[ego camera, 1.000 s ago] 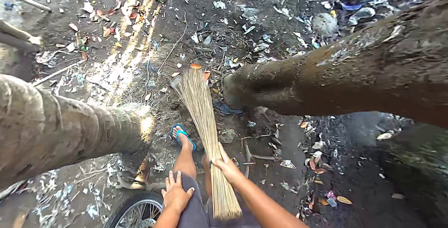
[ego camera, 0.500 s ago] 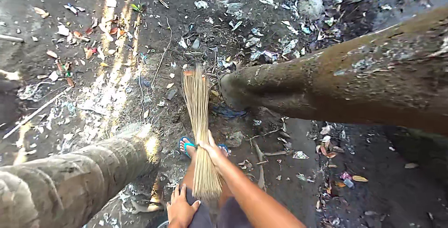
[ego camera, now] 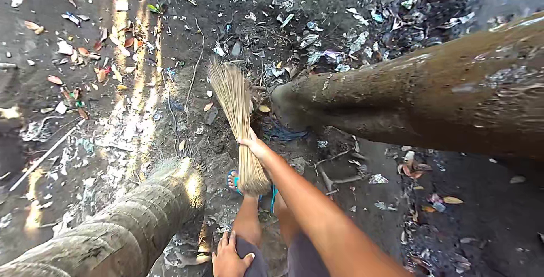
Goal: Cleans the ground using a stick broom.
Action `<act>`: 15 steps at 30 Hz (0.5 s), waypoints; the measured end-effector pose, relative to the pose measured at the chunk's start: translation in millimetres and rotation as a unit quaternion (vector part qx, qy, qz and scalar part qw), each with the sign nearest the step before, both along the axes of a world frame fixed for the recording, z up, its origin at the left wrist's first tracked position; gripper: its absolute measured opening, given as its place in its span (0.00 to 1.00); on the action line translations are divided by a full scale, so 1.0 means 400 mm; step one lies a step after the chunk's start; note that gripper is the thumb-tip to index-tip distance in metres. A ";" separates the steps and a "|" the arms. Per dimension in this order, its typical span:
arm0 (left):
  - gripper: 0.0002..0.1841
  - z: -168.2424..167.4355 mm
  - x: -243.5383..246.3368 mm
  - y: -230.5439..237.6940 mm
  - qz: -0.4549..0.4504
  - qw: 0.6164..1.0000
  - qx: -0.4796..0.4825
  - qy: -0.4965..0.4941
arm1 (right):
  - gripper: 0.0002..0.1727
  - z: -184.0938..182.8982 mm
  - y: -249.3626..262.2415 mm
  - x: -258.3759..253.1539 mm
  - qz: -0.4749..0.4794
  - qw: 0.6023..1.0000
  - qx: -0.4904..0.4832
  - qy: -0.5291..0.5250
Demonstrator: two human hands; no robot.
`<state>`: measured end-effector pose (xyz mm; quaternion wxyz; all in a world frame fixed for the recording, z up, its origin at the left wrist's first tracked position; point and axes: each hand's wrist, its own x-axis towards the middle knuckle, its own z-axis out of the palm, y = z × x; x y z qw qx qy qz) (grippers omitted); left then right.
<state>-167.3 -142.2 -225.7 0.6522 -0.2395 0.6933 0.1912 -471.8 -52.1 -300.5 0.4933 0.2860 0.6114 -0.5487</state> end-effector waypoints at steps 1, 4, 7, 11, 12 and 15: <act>0.55 0.000 -0.005 -0.003 -0.003 1.000 0.002 -0.002 | 0.57 0.017 0.028 0.033 0.038 0.999 -0.009 0.012; 0.55 -0.004 -0.018 -0.005 0.000 1.000 0.001 -0.003 | 0.62 0.161 0.122 0.147 0.106 0.993 -0.031 -0.036; 0.54 -0.008 -0.046 -0.013 0.010 1.000 -0.005 -0.003 | 0.55 0.277 0.222 0.186 0.101 0.981 -0.049 -0.158; 0.54 0.000 -0.103 -0.040 0.037 0.999 -0.038 0.010 | 0.46 0.180 0.276 0.020 0.153 0.976 0.067 -0.143; 0.54 0.001 -0.126 -0.042 0.044 0.998 -0.046 0.016 | 0.49 0.134 0.273 -0.031 0.146 0.980 0.096 -0.098; 0.53 -0.010 -0.181 -0.027 0.052 0.997 -0.062 0.020 | 0.56 0.042 0.244 -0.080 0.132 0.987 0.088 -0.004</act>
